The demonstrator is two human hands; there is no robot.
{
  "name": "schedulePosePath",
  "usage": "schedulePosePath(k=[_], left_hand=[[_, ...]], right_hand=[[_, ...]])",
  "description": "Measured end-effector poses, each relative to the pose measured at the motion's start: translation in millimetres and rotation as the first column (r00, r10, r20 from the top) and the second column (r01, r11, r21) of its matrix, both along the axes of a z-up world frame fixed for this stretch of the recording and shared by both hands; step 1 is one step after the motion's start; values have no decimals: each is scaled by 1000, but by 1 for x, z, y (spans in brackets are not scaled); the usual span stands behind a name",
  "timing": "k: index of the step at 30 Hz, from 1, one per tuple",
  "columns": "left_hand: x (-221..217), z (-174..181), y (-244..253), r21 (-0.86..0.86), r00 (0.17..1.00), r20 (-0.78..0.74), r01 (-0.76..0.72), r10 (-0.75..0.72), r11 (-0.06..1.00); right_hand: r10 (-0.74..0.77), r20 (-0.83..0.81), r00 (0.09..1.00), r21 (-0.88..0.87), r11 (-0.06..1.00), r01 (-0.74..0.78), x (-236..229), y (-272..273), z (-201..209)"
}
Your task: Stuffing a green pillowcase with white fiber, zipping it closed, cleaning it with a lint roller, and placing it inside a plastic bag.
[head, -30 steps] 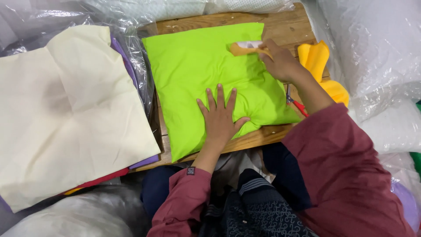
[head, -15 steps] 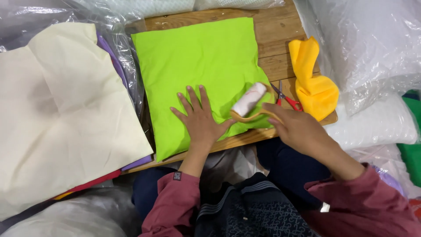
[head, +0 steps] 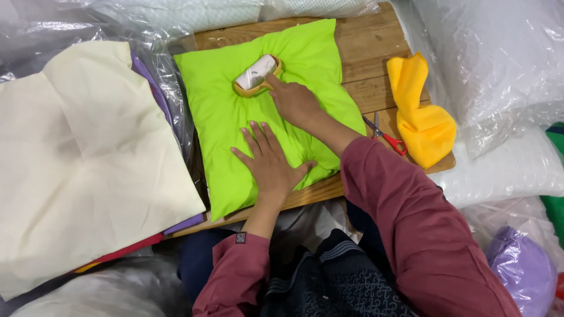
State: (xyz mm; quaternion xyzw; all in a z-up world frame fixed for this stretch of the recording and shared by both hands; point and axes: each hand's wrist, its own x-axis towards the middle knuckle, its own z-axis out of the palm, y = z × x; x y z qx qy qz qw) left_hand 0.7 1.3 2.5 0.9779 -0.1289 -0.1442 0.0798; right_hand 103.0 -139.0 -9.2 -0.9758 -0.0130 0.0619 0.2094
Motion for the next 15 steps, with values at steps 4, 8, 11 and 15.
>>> schedulePosePath(k=[4,8,11,15], left_hand=[[1,11,10,-225,998,-57,-19,6,974],[10,-14,27,-428,995,-103,-32,-13,903],[13,-11,41,-411,997,-71,-19,-12,911],[1,31,52,-246,986,-101,-153,132,957]], right_hand=[[-15,-67,998,79,997,20,-14,4,31],[11,-158,987,66,998,0,-76,-15,85],[-10,-292,956,17,1000,16,-127,-37,112],[-73,-318,945,9,997,80,-183,-62,119]])
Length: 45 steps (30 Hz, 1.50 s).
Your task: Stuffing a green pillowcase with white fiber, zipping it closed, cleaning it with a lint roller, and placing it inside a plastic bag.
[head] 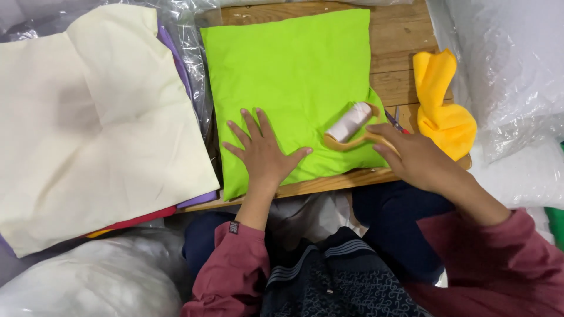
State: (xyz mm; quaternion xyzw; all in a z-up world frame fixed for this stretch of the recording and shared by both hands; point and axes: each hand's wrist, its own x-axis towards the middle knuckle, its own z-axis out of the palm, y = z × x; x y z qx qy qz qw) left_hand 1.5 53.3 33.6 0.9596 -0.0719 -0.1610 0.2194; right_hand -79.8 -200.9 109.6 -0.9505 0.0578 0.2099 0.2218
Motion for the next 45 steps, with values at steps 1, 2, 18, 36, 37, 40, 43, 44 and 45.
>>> schedulePosePath(k=[1,2,18,36,37,40,43,44,45], left_hand=[[-1,3,1,12,1000,-21,-17,17,1000],[-1,-1,-2,11,999,-25,-21,21,1000],[12,-47,-28,383,999,33,3,-17,924],[2,-25,-7,130,1000,9,-16,15,991],[1,-22,-6,138,1000,2,2,-2,990],[-10,3,6,170,998,-24,57,-53,984],[-16,8,17,188,998,-35,66,-60,980],[-15,5,17,192,997,-40,71,-65,979],[-14,2,17,178,998,-53,49,-40,983]], right_hand=[[-20,-13,1000,-5,1000,20,-11,-4,3],[-16,-17,1000,-7,1000,16,-8,-3,-1],[173,322,931,-44,985,-168,211,91,-94],[54,-17,998,25,998,-53,37,36,-8],[10,-57,998,16,1000,-10,20,24,-10],[12,-72,997,0,1000,-12,-21,15,13],[-18,-14,1000,72,997,19,-38,7,21],[-22,-20,1000,77,997,24,-34,7,14],[49,-2,999,76,996,-49,-29,8,6]])
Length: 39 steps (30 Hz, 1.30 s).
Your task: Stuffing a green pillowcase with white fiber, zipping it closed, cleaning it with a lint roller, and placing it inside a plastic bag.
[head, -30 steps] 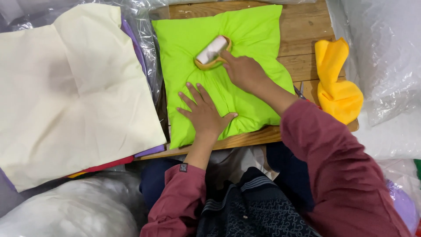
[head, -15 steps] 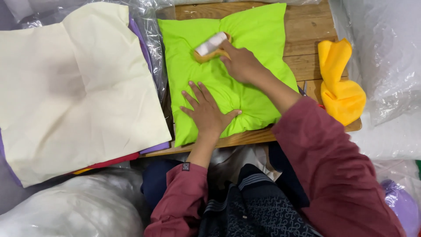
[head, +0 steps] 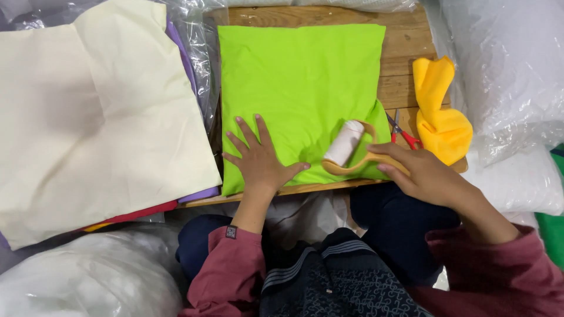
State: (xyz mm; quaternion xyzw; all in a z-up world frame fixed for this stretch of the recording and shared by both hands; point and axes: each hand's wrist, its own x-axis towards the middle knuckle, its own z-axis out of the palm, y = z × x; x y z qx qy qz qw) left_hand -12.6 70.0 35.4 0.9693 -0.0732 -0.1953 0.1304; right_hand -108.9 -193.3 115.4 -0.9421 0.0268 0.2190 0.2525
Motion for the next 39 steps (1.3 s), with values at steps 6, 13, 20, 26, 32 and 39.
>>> schedulePosePath(k=[6,13,20,26,32,39], left_hand=[[3,-22,-11,69,999,9,-49,48,996],[11,-28,-15,61,992,0,-127,127,990],[14,-26,-22,-41,978,20,-207,208,978],[12,-28,-17,-78,981,4,-195,196,978],[14,-22,-17,-56,984,7,-177,178,983],[9,-24,-27,58,992,99,-80,74,995]], right_hand=[[213,140,967,-28,977,-211,76,36,-77],[206,280,938,10,976,-217,165,123,-75],[182,314,932,-6,982,-190,196,130,-106],[170,56,984,-17,985,-169,104,66,-25],[79,-97,992,-111,990,-89,30,1,16],[-48,25,999,-170,984,52,39,-24,-44]])
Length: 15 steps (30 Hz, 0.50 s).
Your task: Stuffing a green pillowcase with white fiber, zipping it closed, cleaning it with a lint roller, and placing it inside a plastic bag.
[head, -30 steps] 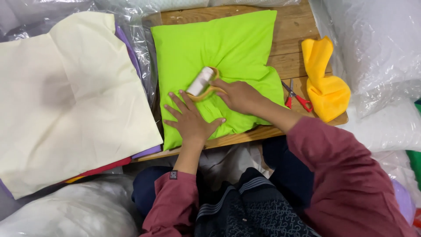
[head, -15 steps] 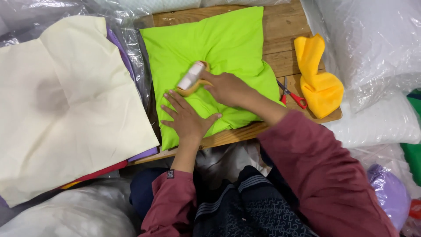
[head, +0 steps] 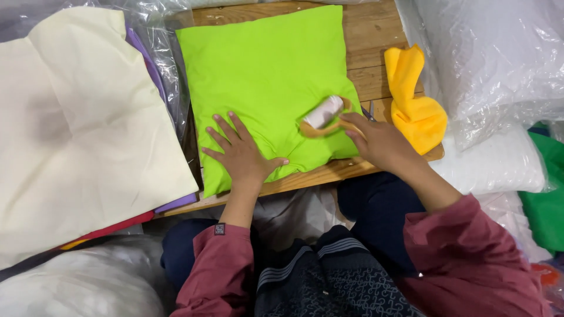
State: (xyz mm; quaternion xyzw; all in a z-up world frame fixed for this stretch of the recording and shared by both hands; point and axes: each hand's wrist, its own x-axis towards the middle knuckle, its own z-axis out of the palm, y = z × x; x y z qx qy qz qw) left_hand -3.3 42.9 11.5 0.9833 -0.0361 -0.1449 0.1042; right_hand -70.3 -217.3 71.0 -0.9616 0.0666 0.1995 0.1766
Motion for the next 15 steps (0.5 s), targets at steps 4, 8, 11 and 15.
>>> schedulePosePath(k=[4,8,11,15], left_hand=[[0,-3,-9,55,999,28,18,-20,998],[4,-14,-14,59,998,50,26,-29,998],[8,-34,-15,245,995,59,62,-79,968],[10,-38,-14,215,994,92,45,-66,976]], right_hand=[[42,151,988,-22,999,-39,55,-8,-44],[29,257,966,-39,999,-19,111,9,-44],[-36,326,945,76,997,12,140,20,-64],[-25,247,969,95,995,1,126,33,-42]])
